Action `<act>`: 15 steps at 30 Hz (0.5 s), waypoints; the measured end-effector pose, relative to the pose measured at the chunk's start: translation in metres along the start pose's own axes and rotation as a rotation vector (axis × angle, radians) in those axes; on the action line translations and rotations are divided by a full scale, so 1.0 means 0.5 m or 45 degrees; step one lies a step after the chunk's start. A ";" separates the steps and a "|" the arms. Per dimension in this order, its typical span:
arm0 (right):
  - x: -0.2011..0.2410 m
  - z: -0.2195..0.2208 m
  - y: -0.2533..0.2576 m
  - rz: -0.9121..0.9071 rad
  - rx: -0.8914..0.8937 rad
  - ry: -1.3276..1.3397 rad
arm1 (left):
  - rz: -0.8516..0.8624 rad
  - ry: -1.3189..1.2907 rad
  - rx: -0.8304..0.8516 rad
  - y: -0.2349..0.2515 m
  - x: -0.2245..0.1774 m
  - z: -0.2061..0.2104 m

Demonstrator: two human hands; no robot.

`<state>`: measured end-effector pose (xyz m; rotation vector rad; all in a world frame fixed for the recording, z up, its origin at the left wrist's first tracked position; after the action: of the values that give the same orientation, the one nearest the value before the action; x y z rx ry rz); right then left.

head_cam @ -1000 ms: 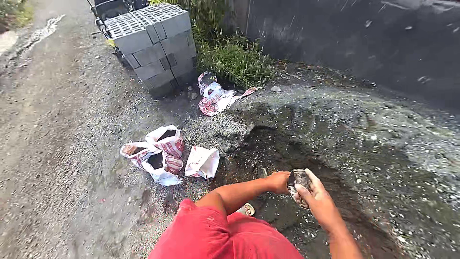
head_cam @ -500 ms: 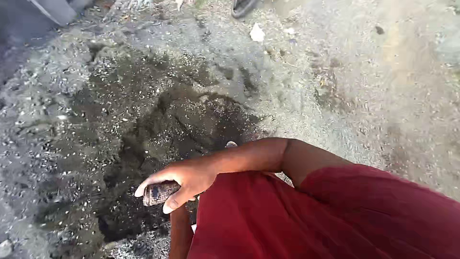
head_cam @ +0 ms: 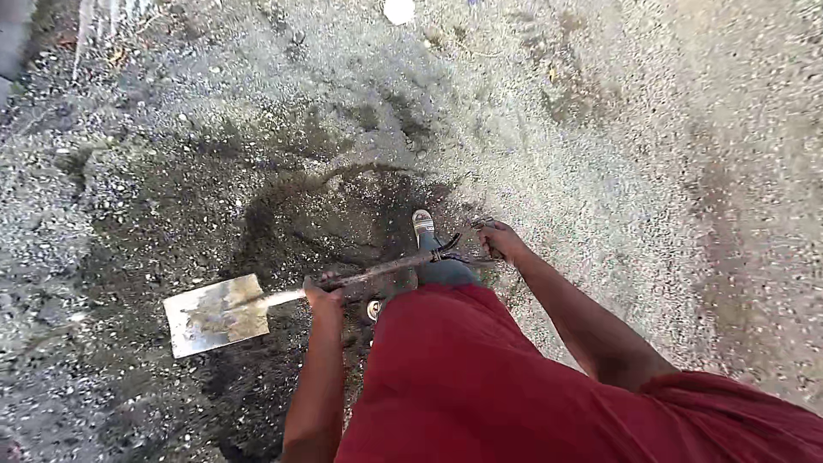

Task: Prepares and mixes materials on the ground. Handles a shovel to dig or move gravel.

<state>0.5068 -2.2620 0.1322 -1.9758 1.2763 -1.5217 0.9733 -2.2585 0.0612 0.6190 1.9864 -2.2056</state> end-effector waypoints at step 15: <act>-0.257 -0.370 0.358 0.783 -0.737 0.016 | -0.176 1.024 0.081 0.262 0.746 0.634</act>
<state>0.2584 -2.2099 -0.0037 -1.5943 2.2499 -0.9253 0.6078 -2.5150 -0.1783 1.6294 2.3290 -2.3207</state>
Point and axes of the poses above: each hand's wrist, its own y-axis towards the middle knuckle, its own z-axis out of the palm, x = y × z, the point moved 2 cm from there along y, towards the middle knuckle, and after that the axes turned 11 degrees about -x, right-handed, at the moved point
